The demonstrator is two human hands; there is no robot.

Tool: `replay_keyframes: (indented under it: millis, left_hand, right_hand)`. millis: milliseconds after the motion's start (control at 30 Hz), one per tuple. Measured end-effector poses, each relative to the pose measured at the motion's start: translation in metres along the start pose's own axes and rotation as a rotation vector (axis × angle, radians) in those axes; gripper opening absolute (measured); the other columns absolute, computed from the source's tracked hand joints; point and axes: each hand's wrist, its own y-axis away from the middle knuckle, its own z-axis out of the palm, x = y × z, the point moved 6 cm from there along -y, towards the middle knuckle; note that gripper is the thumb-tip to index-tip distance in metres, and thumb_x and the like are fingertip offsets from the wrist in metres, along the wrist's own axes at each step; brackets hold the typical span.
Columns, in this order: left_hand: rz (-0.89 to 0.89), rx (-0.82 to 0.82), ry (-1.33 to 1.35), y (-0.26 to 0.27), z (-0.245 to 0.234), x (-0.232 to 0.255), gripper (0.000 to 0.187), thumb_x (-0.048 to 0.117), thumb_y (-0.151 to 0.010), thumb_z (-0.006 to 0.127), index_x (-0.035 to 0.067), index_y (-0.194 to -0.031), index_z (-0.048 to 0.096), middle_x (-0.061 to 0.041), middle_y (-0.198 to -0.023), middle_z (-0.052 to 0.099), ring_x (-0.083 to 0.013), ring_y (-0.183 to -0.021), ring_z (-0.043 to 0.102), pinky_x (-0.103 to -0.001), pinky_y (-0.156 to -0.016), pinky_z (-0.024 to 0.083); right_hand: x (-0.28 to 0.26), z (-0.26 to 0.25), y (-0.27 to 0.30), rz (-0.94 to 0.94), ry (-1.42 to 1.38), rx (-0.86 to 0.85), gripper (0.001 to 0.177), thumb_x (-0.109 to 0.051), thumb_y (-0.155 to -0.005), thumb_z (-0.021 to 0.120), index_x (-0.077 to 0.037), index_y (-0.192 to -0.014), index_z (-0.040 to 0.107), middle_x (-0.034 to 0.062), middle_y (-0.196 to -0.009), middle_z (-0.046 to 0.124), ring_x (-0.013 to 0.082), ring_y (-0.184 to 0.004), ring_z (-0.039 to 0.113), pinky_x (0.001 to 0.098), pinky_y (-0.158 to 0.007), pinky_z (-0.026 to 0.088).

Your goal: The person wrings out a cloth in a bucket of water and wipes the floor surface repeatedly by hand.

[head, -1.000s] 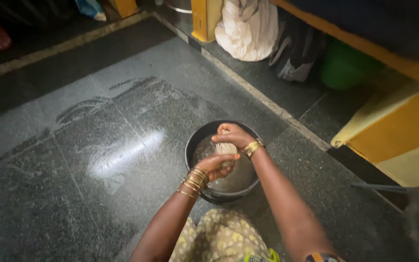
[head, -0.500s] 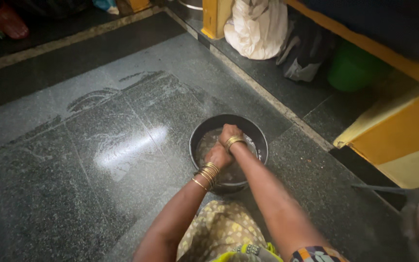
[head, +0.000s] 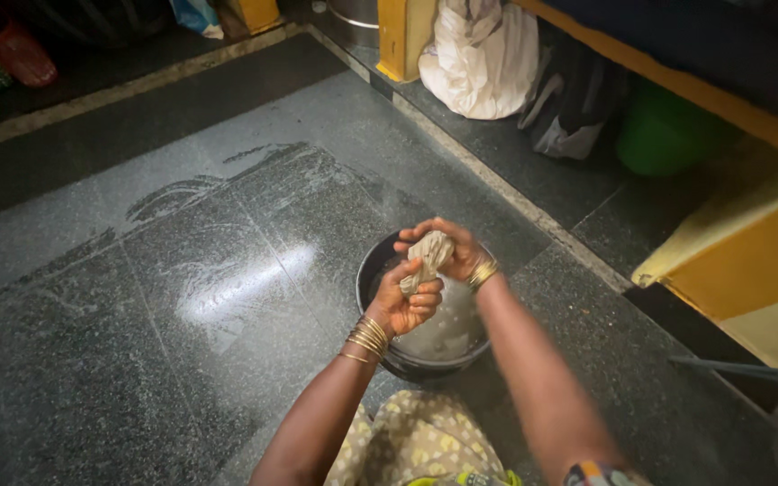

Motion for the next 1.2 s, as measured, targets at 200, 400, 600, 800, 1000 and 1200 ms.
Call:
replay_keyframes:
  millis: [200, 400, 600, 800, 1000, 1200]
  left_hand:
    - [0.220, 0.350, -0.095, 0.013, 0.006, 0.010, 0.049, 0.027, -0.086, 0.061, 0.003, -0.128, 0.053, -0.012, -0.096, 0.065, -0.0224, -0.078, 0.067, -0.029, -0.060, 0.052]
    - [0.039, 0.256, -0.193, -0.006, -0.035, 0.002, 0.026, 0.018, -0.092, 0.069, 0.007, -0.112, 0.057, -0.003, -0.085, 0.058, -0.0056, -0.058, 0.047, -0.017, -0.043, 0.034]
    - [0.074, 0.543, -0.506, -0.002, -0.060, -0.002, 0.013, 0.021, -0.085, 0.067, 0.014, -0.092, 0.059, 0.006, -0.070, 0.051, -0.0034, -0.045, 0.036, -0.019, -0.037, 0.024]
    - [0.166, 0.784, -0.819, -0.002, -0.088, 0.006, 0.016, 0.022, -0.081, 0.070, 0.010, -0.082, 0.060, 0.002, -0.065, 0.051, -0.0093, -0.043, 0.039, -0.026, -0.035, 0.027]
    - [0.227, 1.083, -1.414, -0.014, -0.119, 0.032, 0.041, 0.034, -0.079, 0.073, 0.002, -0.105, 0.072, -0.019, -0.098, 0.072, -0.0330, -0.084, 0.066, -0.043, -0.070, 0.050]
    - [0.178, 1.103, -1.764, -0.021, -0.120, 0.035, 0.052, 0.047, -0.080, 0.068, 0.008, -0.114, 0.072, -0.025, -0.120, 0.071, -0.0406, -0.117, 0.066, -0.047, -0.100, 0.052]
  right_hand:
    - [0.013, -0.012, -0.012, -0.515, -0.424, 0.073, 0.014, -0.018, -0.098, 0.069, -0.009, -0.108, 0.064, 0.0093, -0.106, 0.068, 0.0287, -0.105, 0.069, 0.0494, -0.097, 0.059]
    - [0.005, -0.029, -0.004, -0.024, 0.119, 0.264, 0.023, -0.016, -0.092, 0.071, -0.005, -0.111, 0.063, 0.0041, -0.096, 0.067, 0.0154, -0.086, 0.069, 0.0365, -0.080, 0.059]
    - [0.019, -0.021, -0.026, 0.140, 0.592, 0.244, 0.026, -0.022, -0.090, 0.073, -0.004, -0.109, 0.071, 0.0016, -0.092, 0.072, 0.0093, -0.078, 0.065, 0.0260, -0.071, 0.057]
    - [0.033, -0.032, -0.039, 0.181, 0.923, 0.381, 0.021, -0.023, -0.090, 0.069, -0.003, -0.096, 0.075, 0.0073, -0.083, 0.072, 0.0155, -0.072, 0.067, 0.0324, -0.066, 0.056]
    - [0.026, -0.014, -0.031, 0.181, 1.493, 0.631, 0.027, -0.026, -0.089, 0.059, -0.007, -0.103, 0.073, 0.0244, -0.100, 0.073, 0.0390, -0.096, 0.071, 0.0465, -0.087, 0.056]
    - [0.026, -0.006, -0.028, 0.202, 1.669, 0.697, 0.034, -0.033, -0.097, 0.053, -0.006, -0.102, 0.072, 0.0271, -0.106, 0.070, 0.0465, -0.102, 0.066, 0.0538, -0.092, 0.052]
